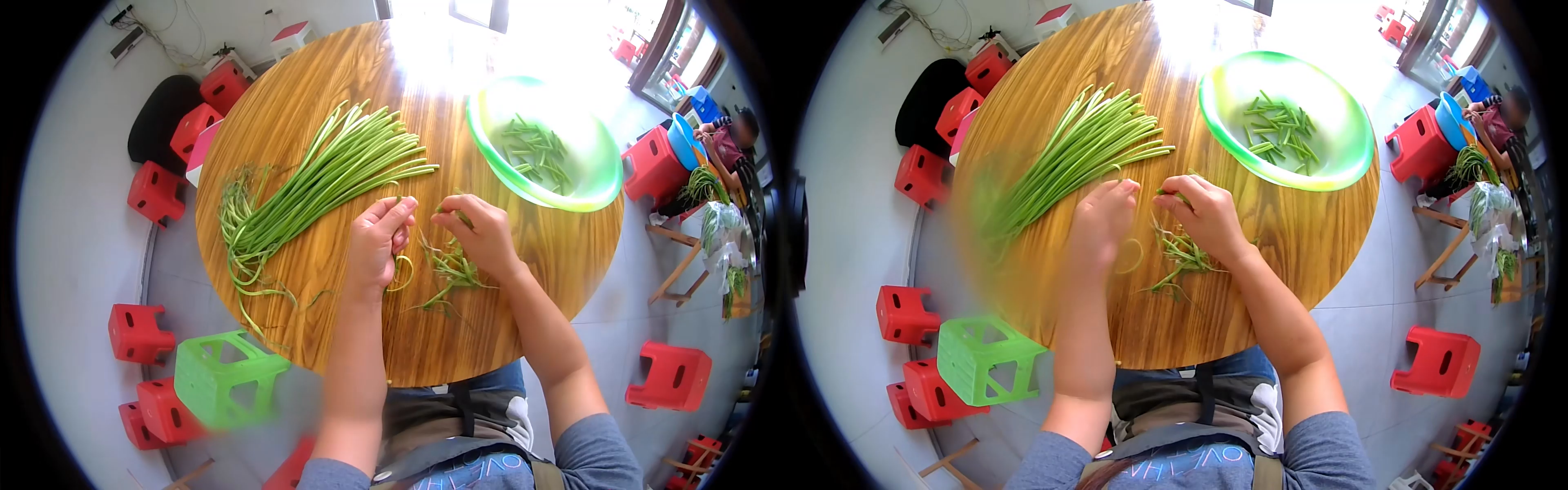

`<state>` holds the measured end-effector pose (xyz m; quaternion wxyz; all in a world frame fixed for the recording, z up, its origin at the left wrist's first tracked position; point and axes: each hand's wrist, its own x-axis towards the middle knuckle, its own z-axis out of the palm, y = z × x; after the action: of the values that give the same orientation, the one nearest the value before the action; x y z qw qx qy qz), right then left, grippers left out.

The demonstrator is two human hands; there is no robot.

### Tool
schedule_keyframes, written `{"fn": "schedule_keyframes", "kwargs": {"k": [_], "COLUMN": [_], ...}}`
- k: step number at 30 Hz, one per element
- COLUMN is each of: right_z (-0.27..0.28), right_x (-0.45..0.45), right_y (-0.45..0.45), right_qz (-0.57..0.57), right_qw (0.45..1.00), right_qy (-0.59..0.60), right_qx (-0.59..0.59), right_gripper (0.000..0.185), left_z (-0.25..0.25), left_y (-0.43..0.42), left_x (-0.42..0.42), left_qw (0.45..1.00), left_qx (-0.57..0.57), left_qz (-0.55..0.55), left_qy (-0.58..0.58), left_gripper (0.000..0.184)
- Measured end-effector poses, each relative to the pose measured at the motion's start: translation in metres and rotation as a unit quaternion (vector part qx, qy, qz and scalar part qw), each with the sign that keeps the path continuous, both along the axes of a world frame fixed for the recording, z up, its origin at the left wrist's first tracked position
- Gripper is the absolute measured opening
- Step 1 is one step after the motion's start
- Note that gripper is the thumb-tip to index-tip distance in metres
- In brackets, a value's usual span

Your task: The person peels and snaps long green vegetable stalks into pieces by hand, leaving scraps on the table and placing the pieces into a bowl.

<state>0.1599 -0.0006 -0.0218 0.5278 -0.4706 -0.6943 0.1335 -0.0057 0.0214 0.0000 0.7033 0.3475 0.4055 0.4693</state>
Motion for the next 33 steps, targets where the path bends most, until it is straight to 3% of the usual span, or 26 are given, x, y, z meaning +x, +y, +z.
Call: {"fn": "schedule_keyframes", "kwargs": {"k": [4, 7, 17, 19, 20, 23, 25, 27, 30, 33], "right_z": [0.002, -0.001, 0.006, 0.008, 0.009, 0.015, 0.007, 0.008, -0.003, 0.003], "right_x": [0.0, 0.001, 0.001, 0.001, 0.002, 0.015, 0.016, 0.019, 0.016, 0.016], "right_y": [-0.002, -0.002, -0.003, -0.005, -0.005, -0.004, 0.004, 0.004, 0.006, 0.005], "right_qz": [0.012, 0.016, 0.056, 0.089, 0.103, 0.175, 0.137, 0.21, 0.18, 0.264], "right_qw": [1.0, 1.0, 0.998, 0.948, 0.895, 0.734, 0.772, 0.612, 0.601, 0.656], "right_qy": [-0.019, -0.025, 0.014, 0.249, 0.359, 0.585, 0.542, 0.681, 0.672, 0.601], "right_qx": [-0.016, -0.002, -0.034, -0.178, -0.245, -0.298, -0.302, -0.343, -0.393, -0.373], "right_gripper": [0.015, 0.015, 0.012, 0.011, 0.011, 0.013, 0.016, 0.015, 0.015, 0.02], "left_z": [0.009, -0.002, 0.002, 0.005, 0.003, -0.005, -0.008, -0.007, -0.008, -0.016], "left_y": [-0.008, -0.006, -0.007, -0.009, -0.008, -0.004, -0.003, -0.004, -0.005, 0.0], "left_x": [0.008, 0.013, 0.006, 0.008, 0.009, 0.011, 0.014, 0.016, 0.017, 0.01], "left_qw": [0.987, 0.979, 0.983, 0.978, 0.978, 0.981, 0.983, 0.971, 0.957, 0.973], "left_qx": [0.071, 0.124, 0.096, 0.095, 0.091, 0.082, 0.08, 0.114, 0.146, 0.117], "left_qz": [-0.027, -0.026, -0.067, -0.072, -0.07, -0.048, -0.018, -0.005, -0.011, -0.057], "left_qy": [0.142, 0.159, 0.143, 0.171, 0.173, 0.171, 0.162, 0.212, 0.249, 0.191], "left_gripper": [0.013, 0.011, 0.01, 0.011, 0.011, 0.012, 0.013, 0.014, 0.017, 0.019]}}
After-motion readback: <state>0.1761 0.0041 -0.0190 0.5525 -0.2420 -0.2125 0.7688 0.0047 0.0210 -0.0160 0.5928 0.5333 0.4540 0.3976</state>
